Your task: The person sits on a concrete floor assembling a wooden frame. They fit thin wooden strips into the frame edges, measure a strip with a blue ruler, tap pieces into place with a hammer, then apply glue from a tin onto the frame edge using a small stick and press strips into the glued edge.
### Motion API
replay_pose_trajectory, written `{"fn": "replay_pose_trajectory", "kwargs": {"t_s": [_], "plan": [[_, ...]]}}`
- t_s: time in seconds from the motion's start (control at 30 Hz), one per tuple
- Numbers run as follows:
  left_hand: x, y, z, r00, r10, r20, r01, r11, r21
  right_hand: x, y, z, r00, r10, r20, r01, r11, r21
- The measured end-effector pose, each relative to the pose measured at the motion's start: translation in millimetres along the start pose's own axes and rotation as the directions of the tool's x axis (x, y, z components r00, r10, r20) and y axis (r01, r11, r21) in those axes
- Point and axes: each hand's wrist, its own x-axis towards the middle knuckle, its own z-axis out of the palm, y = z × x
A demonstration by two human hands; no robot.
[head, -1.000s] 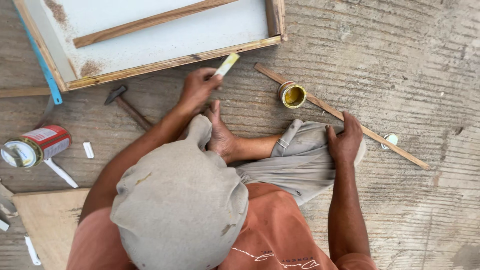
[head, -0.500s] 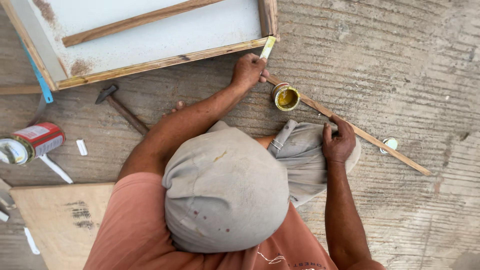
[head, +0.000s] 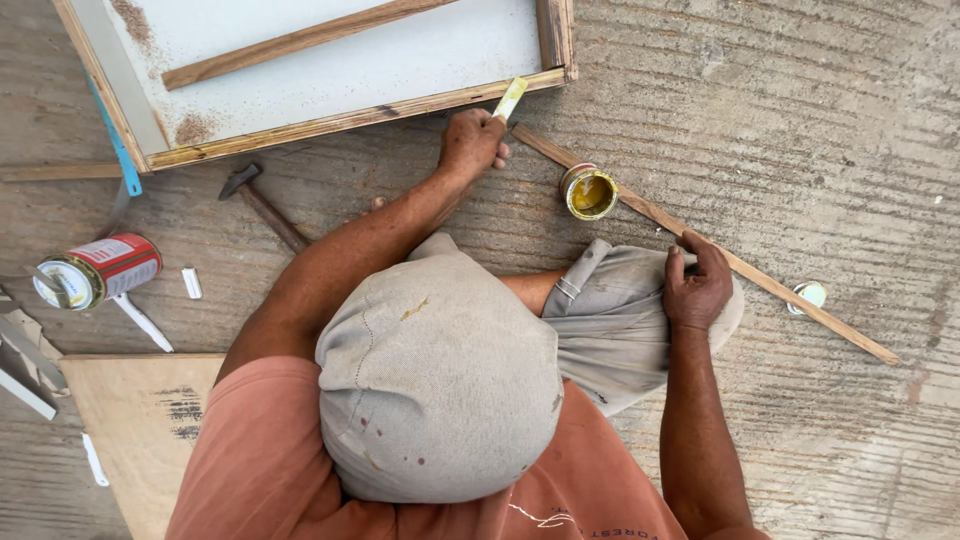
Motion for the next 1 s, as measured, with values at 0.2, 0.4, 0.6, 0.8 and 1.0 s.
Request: {"fn": "replay_pose_trajectory", "kwargs": {"t_s": [0.2, 0.4, 0.6, 0.8, 1.0], "plan": [[-18.8, -16.0, -33.6, 0.998, -0.034, -0.061, 0.03, 0.997, -0.069, -1.8, 2.5, 1.5, 0.999, 0.038, 0.007, -0.038, 0.999, 0.027], [-37.7, -33.4, -79.4, 0.989, -0.087, -0.123, 0.07, 0.989, -0.133, -5.2, 2.0, -1.5, 0.998, -0.037, -0.046, 0.041, 0.994, 0.097], [-61.4, -29.1, -93.8, 0.981, -0.09, -0.17, 0.042, 0.963, -0.265, 3.8, -11.3, 9.5, 0.999, -0.037, -0.031, 0.04, 0.993, 0.107], [-9.9, 2.4, -14.3, 0.975, -0.048, 0.216, 0.096, 0.971, -0.22, 0.9, -2.6, 1.9, 0.997, 0.067, 0.025, -0.068, 0.997, 0.04], [25.2, 11.4, 46.9, 0.965, -0.019, 0.262, 0.081, 0.97, -0.23, 1.9, -0.9, 7.5, 0.998, 0.056, 0.017, -0.057, 0.998, 0.025]]}}
